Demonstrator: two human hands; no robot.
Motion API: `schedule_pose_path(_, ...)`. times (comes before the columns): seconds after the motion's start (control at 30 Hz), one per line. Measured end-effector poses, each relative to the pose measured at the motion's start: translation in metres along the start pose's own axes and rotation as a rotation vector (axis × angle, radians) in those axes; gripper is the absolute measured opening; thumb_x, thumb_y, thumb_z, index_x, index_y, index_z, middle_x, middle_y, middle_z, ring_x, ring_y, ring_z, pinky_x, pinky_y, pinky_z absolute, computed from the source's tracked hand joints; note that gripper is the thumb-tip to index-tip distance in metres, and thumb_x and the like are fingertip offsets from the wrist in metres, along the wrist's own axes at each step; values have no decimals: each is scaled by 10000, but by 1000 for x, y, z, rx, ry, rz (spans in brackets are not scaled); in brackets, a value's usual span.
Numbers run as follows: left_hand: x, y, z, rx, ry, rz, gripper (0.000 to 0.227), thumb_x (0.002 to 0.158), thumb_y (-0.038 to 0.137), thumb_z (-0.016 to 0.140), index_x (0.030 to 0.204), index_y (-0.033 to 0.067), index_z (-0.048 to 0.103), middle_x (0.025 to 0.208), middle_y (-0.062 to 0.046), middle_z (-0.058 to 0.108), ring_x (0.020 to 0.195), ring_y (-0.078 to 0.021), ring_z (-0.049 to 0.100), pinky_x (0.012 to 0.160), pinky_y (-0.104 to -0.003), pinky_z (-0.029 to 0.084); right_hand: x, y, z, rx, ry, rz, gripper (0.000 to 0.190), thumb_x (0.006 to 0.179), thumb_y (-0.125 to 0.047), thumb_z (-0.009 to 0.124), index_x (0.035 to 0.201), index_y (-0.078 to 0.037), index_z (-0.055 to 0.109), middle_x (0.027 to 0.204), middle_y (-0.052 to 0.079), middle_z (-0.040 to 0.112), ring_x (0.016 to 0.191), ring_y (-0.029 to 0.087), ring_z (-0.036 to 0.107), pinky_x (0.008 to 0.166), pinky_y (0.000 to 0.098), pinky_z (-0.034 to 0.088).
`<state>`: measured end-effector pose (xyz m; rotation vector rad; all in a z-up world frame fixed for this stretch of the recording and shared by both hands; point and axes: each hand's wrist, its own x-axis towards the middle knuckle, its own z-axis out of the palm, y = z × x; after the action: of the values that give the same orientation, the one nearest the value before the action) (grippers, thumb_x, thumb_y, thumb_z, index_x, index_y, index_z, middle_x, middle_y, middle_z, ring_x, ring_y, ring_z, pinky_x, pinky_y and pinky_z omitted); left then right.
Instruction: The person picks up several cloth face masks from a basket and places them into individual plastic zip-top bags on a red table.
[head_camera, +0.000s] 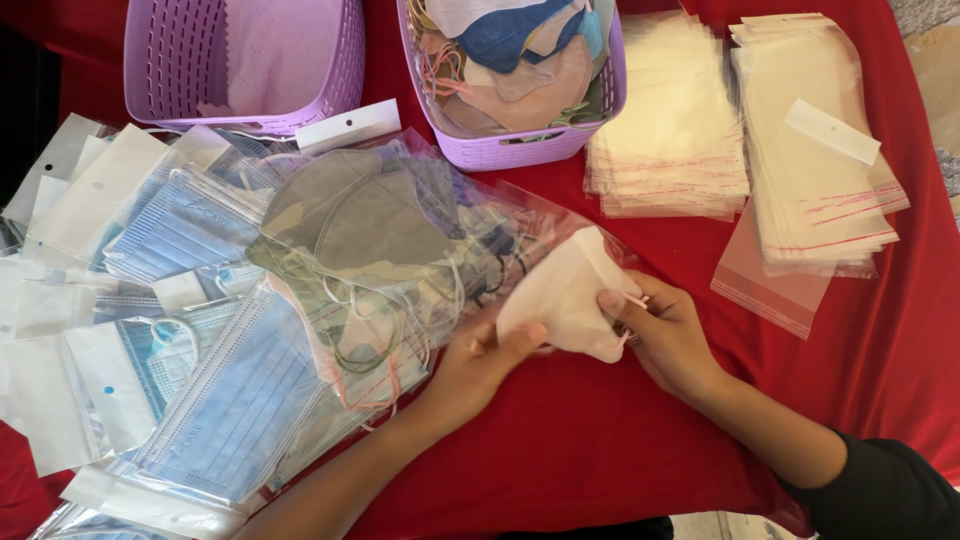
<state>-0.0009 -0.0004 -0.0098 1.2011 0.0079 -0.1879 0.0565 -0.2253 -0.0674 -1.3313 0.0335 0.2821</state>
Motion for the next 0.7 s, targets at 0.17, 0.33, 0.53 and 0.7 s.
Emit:
schedule_pose_path(0.17, 1, 32, 6, 148, 0, 2, 389, 976, 237, 669, 1290, 7, 667, 1153, -150, 742, 1080, -187, 650, 964, -422, 554, 0, 1, -2, -76, 3, -78, 77, 883, 16, 752, 945, 57, 732, 564, 90, 592, 491, 119, 603, 453, 269, 551)
schedule_pose_path(0.33, -4, 4, -2, 130, -94, -83, 288, 940, 222, 729, 1164, 41, 748, 1052, -102, 774, 994, -165, 679, 936, -414, 564, -1, 18, -10, -75, 73, -120, 89, 818, 44, 803, 849, 41, 719, 537, 76, 603, 485, 91, 603, 416, 250, 537)
schedule_pose_path(0.53, 8, 12, -30, -51, -274, 178, 1055, 966, 711, 544, 1586, -46, 151, 1630, -331, 181, 1445, -476, 256, 1106, -616, 347, 3, 3, -11, -60, 121, -140, 93, 828, 29, 804, 890, 18, 736, 714, 106, 693, 613, 59, 618, 455, 250, 531)
schedule_pose_path(0.7, 16, 17, -43, -86, -175, 33, 631, 963, 247, 622, 1465, -95, 453, 1359, -272, 616, 1191, -293, 657, 961, -388, 574, -2, -31, 5, -249, 6, -127, 91, 776, 12, 848, 845, 2, 790, 668, 89, 711, 592, 55, 599, 514, 227, 527)
